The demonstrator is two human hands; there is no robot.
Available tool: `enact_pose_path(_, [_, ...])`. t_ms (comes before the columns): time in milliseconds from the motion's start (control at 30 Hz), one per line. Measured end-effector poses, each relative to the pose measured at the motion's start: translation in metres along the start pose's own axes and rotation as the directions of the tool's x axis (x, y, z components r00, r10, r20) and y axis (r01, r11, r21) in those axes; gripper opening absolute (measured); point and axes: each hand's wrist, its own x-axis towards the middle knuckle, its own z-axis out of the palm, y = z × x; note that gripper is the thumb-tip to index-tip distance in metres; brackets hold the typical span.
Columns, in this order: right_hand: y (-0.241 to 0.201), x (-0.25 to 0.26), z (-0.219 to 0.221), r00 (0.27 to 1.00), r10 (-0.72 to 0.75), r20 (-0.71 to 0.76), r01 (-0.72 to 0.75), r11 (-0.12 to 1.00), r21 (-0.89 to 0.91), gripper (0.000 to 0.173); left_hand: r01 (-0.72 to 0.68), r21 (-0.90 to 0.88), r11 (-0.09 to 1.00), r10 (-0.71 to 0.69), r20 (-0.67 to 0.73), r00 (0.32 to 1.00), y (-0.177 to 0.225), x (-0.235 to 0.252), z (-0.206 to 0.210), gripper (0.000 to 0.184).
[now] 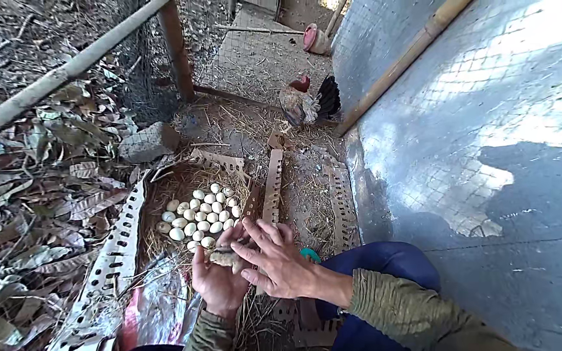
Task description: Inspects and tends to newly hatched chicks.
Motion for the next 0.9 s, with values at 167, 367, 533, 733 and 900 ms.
enact_pose_path(167, [0.002, 0.002, -0.004, 0.996, 0.073, 0.042, -0.073, 0.997, -0.011, 0.060, -0.010, -0.003, 1.000, 0.010, -0.010, 1.000, 0.002, 0.002, -0.007, 0.089])
enact_pose_path(367, [-0.005, 0.000, -0.003, 0.989, -0.063, -0.134, 0.065, 0.998, 0.012, 0.056, -0.006, -0.001, 1.000, 0.006, -0.007, 1.000, 0.002, -0.003, 0.005, 0.086])
enact_pose_path(533, [-0.007, 0.000, 0.002, 0.999, -0.042, -0.008, 0.042, 0.999, -0.007, 0.058, -0.010, 0.030, 0.999, 0.011, -0.017, 1.000, 0.000, -0.003, 0.001, 0.085])
enact_pose_path(733, [-0.001, 0.001, 0.003, 0.997, 0.038, 0.065, -0.037, 0.999, -0.020, 0.060, -0.008, 0.010, 1.000, 0.009, -0.101, 0.995, 0.003, 0.001, -0.002, 0.088])
enact_pose_path(900, [-0.005, 0.002, 0.001, 0.999, 0.037, -0.036, -0.038, 0.999, -0.014, 0.062, -0.022, 0.039, 0.999, 0.026, -0.093, 0.995, 0.004, 0.002, -0.001, 0.089])
